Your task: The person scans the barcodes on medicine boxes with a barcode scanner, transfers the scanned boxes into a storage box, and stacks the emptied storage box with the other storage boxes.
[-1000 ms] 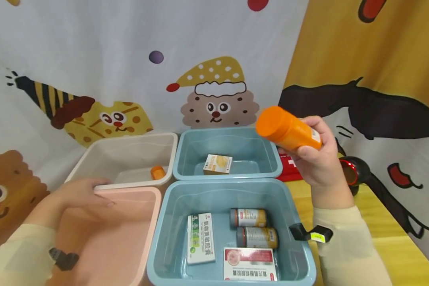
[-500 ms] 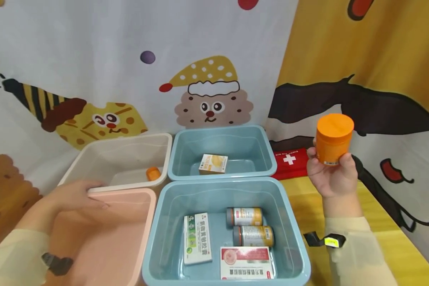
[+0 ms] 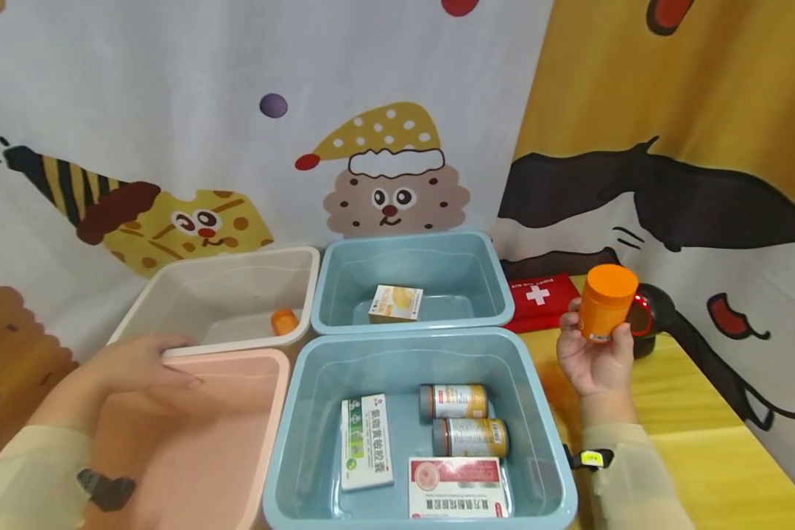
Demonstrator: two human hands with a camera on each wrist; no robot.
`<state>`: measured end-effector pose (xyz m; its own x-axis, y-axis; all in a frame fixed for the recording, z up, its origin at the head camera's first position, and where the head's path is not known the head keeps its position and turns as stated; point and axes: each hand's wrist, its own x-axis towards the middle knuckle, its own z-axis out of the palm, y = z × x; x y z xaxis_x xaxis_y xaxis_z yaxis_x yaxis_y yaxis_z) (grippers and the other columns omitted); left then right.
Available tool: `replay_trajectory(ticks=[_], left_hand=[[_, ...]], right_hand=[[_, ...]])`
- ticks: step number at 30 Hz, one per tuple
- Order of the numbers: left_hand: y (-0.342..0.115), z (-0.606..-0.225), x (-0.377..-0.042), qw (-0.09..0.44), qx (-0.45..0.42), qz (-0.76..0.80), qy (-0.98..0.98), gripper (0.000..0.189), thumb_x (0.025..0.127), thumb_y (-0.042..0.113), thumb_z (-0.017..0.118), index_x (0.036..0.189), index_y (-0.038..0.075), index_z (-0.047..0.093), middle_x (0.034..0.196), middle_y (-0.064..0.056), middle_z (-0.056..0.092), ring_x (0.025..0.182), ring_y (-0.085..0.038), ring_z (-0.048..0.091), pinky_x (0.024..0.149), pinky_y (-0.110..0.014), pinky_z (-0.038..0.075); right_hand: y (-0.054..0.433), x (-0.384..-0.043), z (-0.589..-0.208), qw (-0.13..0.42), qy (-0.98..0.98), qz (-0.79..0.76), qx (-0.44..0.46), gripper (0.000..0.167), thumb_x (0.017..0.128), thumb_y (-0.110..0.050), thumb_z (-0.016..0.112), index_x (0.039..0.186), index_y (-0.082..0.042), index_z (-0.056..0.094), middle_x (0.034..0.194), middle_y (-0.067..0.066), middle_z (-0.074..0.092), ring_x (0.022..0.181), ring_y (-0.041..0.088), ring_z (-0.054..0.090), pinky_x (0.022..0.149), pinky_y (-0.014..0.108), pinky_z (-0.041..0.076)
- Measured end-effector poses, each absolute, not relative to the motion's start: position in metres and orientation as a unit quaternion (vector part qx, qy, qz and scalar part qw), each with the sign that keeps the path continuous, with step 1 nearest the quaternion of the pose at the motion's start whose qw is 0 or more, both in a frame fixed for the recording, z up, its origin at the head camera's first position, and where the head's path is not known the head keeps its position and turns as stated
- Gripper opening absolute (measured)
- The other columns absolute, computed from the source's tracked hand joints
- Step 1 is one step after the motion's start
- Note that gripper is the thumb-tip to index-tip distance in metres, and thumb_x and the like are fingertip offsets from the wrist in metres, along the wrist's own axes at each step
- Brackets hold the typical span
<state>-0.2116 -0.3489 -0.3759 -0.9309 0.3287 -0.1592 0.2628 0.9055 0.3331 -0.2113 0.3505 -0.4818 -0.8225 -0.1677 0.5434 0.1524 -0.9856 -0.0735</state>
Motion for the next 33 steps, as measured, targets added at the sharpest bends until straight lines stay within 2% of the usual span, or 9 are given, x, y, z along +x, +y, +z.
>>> replay_trajectory(ticks=[6,13,22,27,33], left_hand=[[-0.349,-0.376,-0.211,0.108,0.152,0.158,0.97,0.066,0.078,0.057,0.091,0.123,0.012,0.073,0.1,0.005,0.071,0.091,-0.02,0.062,0.085,-0.053,0.055],[-0.352,-0.375,-0.209,0.102,0.163,0.162,0.968,0.058,0.08,0.051,0.091,0.12,0.012,0.074,0.097,0.006,0.071,0.088,-0.018,0.061,0.08,-0.047,0.054],[-0.346,-0.375,-0.212,0.118,0.152,0.162,0.968,0.064,0.079,0.055,0.091,0.123,0.011,0.072,0.1,0.004,0.071,0.092,-0.021,0.062,0.084,-0.054,0.057],[-0.346,-0.375,-0.213,0.119,0.155,0.166,0.966,0.064,0.08,0.053,0.091,0.124,0.011,0.072,0.099,0.005,0.071,0.092,-0.021,0.062,0.084,-0.054,0.057],[-0.349,-0.376,-0.214,0.112,0.172,0.16,0.966,0.061,0.081,0.049,0.091,0.122,0.01,0.072,0.097,0.006,0.071,0.089,-0.018,0.061,0.079,-0.047,0.055]], right_hand=[[0.353,-0.208,-0.518,0.1,-0.029,-0.958,-0.268,0.049,0.101,-0.021,0.075,0.145,-0.009,0.058,0.134,0.024,0.063,0.114,0.04,0.067,0.1,0.042,0.056],[0.354,-0.209,-0.534,0.109,-0.034,-0.958,-0.263,0.051,0.1,-0.024,0.077,0.146,-0.011,0.06,0.135,0.023,0.066,0.113,0.04,0.069,0.101,0.044,0.056],[0.351,-0.203,-0.54,0.07,-0.028,-0.971,-0.228,0.051,0.102,-0.031,0.074,0.147,-0.014,0.058,0.134,0.022,0.067,0.104,0.038,0.066,0.093,0.043,0.058],[0.352,-0.204,-0.54,0.036,-0.053,-0.984,-0.165,0.053,0.104,-0.048,0.067,0.148,-0.019,0.058,0.131,0.018,0.068,0.093,0.034,0.058,0.083,0.046,0.056],[0.361,-0.205,-0.539,0.0,-0.118,-0.993,-0.029,0.067,0.092,-0.066,0.071,0.141,-0.022,0.062,0.124,0.009,0.072,0.081,0.032,0.053,0.072,0.045,0.05]])
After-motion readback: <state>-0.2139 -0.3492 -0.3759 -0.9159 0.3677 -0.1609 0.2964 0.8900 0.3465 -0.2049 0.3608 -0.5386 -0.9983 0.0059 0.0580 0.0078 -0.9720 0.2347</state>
